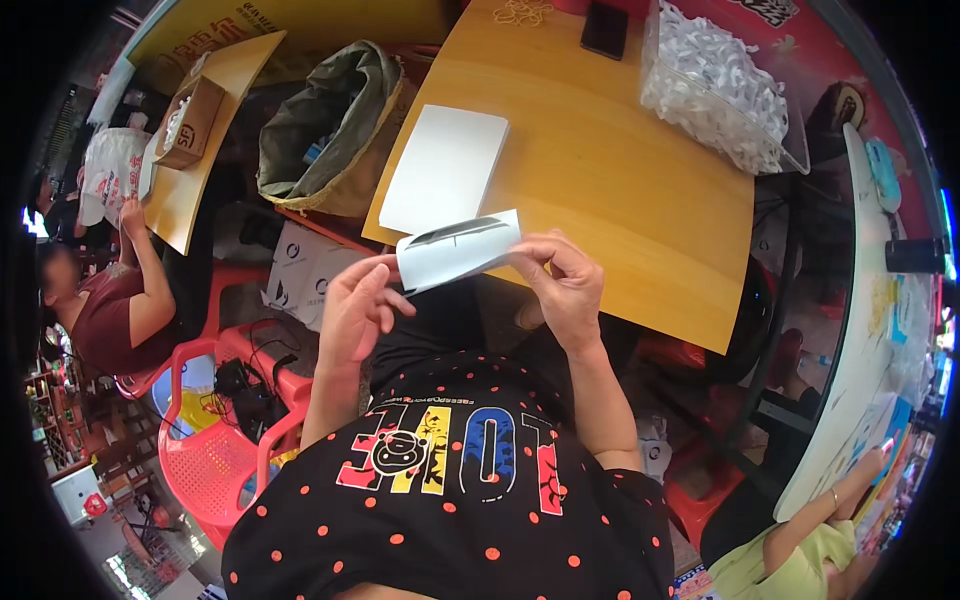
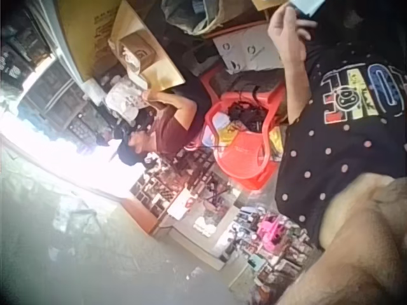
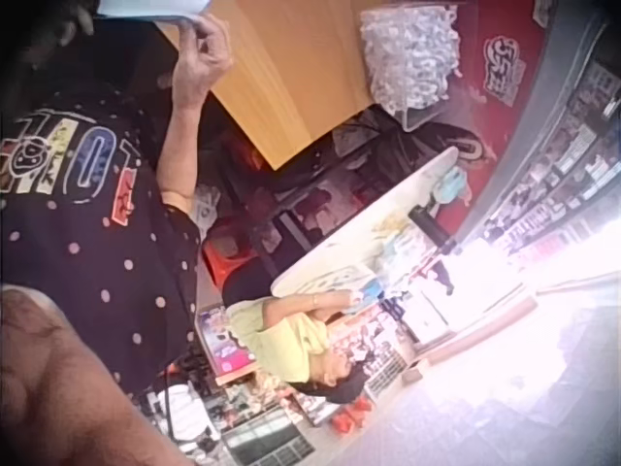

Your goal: The person is inspecting and folding printed labels or manual sheets for windproof umbrellas and placing them into a bag.

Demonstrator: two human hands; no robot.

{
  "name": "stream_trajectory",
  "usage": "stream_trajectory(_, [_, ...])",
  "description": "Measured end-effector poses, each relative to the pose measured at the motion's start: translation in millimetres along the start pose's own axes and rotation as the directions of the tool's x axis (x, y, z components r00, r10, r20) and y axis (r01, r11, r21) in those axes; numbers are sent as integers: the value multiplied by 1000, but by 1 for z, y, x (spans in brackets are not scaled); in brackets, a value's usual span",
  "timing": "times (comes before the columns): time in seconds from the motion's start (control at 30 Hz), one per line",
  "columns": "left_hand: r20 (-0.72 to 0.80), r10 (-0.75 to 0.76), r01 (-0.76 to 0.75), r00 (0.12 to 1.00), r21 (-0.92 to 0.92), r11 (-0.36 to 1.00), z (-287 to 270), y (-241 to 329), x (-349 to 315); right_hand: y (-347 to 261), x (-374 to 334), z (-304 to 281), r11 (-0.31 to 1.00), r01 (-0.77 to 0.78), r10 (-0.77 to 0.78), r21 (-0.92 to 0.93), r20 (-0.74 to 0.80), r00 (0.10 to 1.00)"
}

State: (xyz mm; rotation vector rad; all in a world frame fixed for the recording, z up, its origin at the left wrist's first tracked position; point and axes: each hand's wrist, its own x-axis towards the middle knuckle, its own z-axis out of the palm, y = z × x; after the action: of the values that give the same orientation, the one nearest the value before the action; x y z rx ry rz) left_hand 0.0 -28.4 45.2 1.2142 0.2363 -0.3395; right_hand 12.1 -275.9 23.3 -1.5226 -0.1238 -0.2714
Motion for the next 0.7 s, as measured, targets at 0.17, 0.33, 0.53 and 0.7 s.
stream_trajectory(0.17, [193,-275,311,942,-192,931,2,-10,4,-2,0,-1,991,-124,119,53,97,988])
stream_trajectory(0.33, [155,-195,207,969,-71,976,17,-19,6,10,-2,2,897,-311,331,313,-11,944])
stream_trajectory(0.53, [207,-55,117,977,-301,946,23,-21,8,25,-4,1,888,-346,367,304,-14,930])
stream_trajectory(0.7, [67,92,-92,994,2,996,26,-39,9,18,0,9,866,-398,419,302,-6,908])
